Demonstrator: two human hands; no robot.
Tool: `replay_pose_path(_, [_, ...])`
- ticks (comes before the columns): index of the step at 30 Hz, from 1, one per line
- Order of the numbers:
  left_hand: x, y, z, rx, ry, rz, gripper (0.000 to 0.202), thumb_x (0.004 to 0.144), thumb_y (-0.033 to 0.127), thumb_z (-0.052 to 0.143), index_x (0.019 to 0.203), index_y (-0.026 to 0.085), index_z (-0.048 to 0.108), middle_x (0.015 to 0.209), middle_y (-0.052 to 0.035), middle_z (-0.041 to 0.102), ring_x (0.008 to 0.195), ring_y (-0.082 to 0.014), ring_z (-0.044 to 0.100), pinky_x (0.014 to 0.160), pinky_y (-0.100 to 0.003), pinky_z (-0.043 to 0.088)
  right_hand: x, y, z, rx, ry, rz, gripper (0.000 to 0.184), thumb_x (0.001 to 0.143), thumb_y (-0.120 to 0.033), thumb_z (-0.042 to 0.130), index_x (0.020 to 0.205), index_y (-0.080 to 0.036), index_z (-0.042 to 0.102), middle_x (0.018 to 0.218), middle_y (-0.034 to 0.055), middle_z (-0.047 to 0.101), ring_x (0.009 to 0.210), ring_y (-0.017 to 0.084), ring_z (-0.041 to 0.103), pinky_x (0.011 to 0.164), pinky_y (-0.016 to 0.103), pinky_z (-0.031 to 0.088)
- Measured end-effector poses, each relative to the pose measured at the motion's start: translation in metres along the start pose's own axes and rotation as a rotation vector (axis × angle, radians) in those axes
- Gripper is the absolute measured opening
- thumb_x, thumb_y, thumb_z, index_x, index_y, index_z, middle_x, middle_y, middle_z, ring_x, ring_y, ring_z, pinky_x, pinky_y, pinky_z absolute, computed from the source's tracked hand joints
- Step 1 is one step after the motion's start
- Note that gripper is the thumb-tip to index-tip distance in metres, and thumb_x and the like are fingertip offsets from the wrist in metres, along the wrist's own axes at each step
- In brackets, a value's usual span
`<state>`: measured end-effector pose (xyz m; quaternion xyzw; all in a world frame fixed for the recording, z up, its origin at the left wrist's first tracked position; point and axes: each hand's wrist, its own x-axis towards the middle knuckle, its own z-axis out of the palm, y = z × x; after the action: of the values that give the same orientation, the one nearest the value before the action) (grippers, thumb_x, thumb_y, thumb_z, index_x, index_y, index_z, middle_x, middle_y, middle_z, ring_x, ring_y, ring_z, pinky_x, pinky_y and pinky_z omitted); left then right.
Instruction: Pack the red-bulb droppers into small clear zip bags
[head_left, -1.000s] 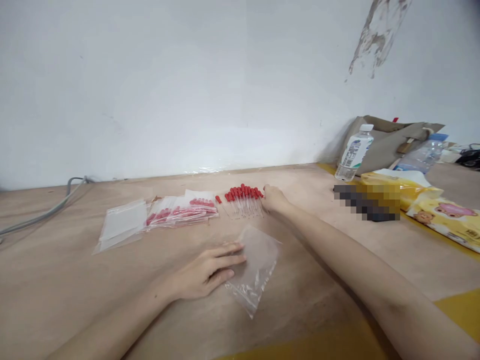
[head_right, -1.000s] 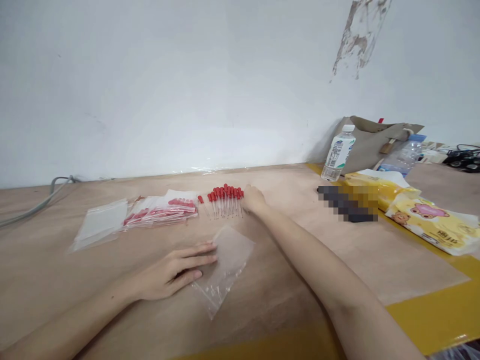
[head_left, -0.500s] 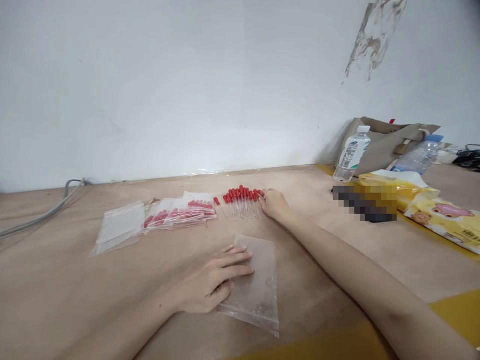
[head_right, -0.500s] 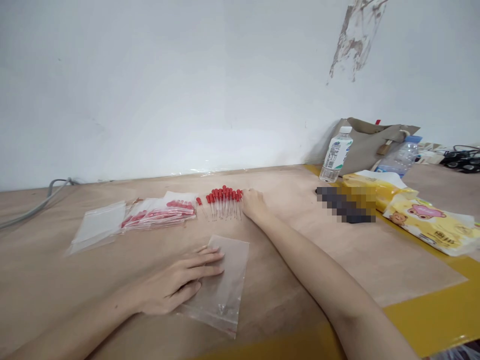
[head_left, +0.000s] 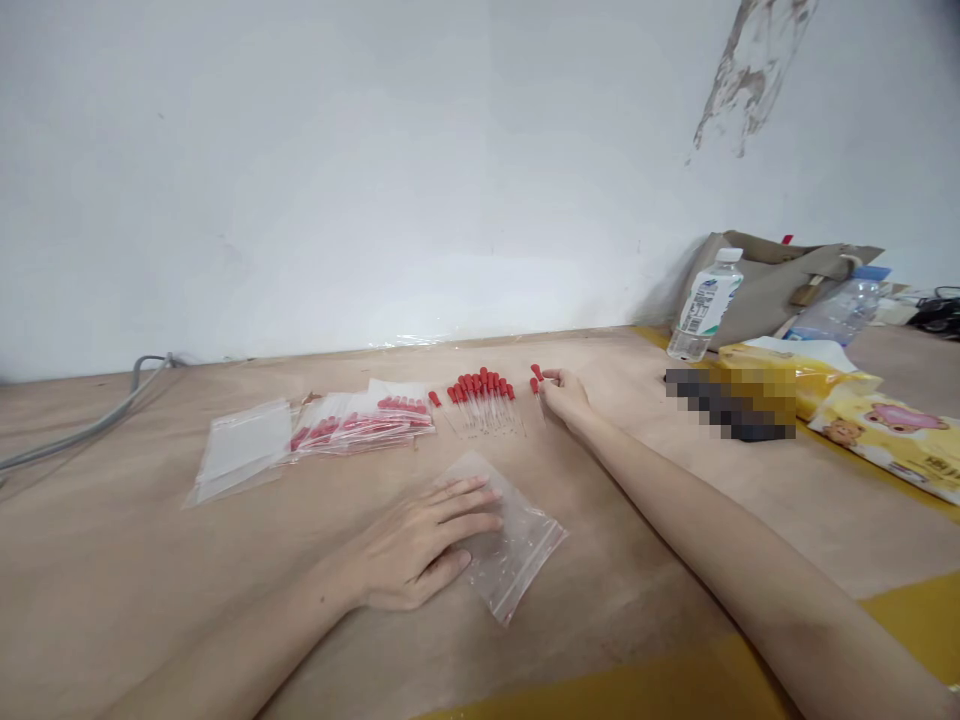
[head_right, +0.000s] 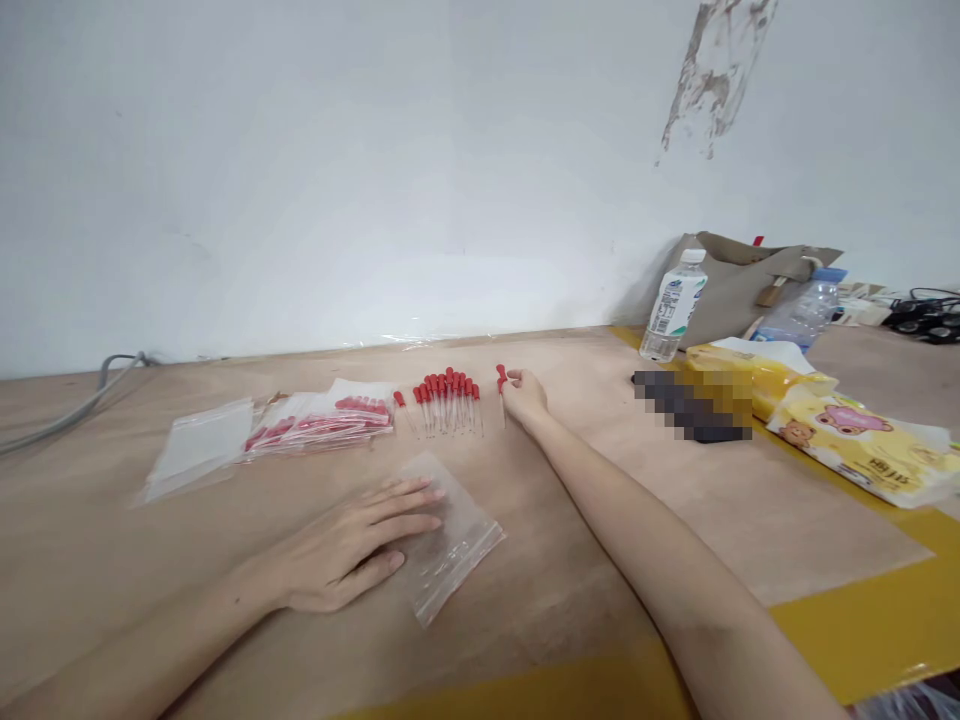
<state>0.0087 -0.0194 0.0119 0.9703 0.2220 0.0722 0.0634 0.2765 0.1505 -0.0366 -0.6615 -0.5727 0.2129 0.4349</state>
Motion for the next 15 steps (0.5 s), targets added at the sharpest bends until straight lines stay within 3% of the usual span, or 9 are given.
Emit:
replay_pose_path(4, [0.001,0.004,0.001,0.013,-0.006,-0.055,0.039,0.089,0.029,0.041,0.128,0.027,0.044,0.136,-0.0025,0.042,0.123,-0.0233,0.04,0.102,-0.042,0.031,0.001,0.001,0.0,0.077,0.029,0.014,0.038,0.072,-0.025,0.047,0.108,-0.015,0.052,0.091,0.0055,0.064,0.083,0.016,0.059,0.071,0.025,0.044])
replay_pose_path(7, [0.005,0.012,0.004,0.111,0.093,-0.185,0.038,0.087,0.041,0.043,0.119,0.021,0.053,0.113,-0.0085,0.059,0.1,-0.0268,0.054,0.086,-0.044,0.041,-0.002,-0.003,0.002,0.135,0.016,-0.007,0.038,0.071,-0.023,0.047,0.108,-0.015,0.053,0.083,0.0035,0.063,0.079,0.015,0.059,0.071,0.025,0.044])
replay_pose_path(10, [0.005,0.015,0.006,0.155,0.186,-0.276,0.037,0.089,0.042,0.04,0.109,0.017,0.059,0.093,-0.0093,0.061,0.084,-0.0245,0.056,0.076,-0.042,0.043,-0.006,-0.009,0.002,0.195,0.024,-0.033,0.037,0.073,-0.023,0.043,0.108,-0.016,0.052,0.084,0.0026,0.062,0.079,0.014,0.058,0.074,0.024,0.043])
replay_pose_path(12, [0.003,0.011,0.007,0.105,0.209,-0.246,0.034,0.091,0.037,0.039,0.114,0.02,0.056,0.104,-0.0093,0.059,0.094,-0.0239,0.055,0.083,-0.041,0.043,-0.012,-0.012,-0.001,0.226,0.041,-0.045,0.038,0.075,-0.024,0.041,0.112,-0.016,0.049,0.087,0.0025,0.06,0.08,0.013,0.057,0.074,0.024,0.043])
replay_pose_path(15, [-0.001,0.002,0.008,0.014,0.123,-0.156,0.039,0.091,0.034,0.039,0.129,0.027,0.043,0.135,-0.0053,0.042,0.123,-0.0244,0.038,0.1,-0.042,0.034,-0.03,-0.017,-0.01,0.323,0.032,-0.047,0.046,0.074,-0.026,0.044,0.119,-0.017,0.039,0.081,-0.0007,0.056,0.068,0.011,0.055,0.063,0.022,0.044])
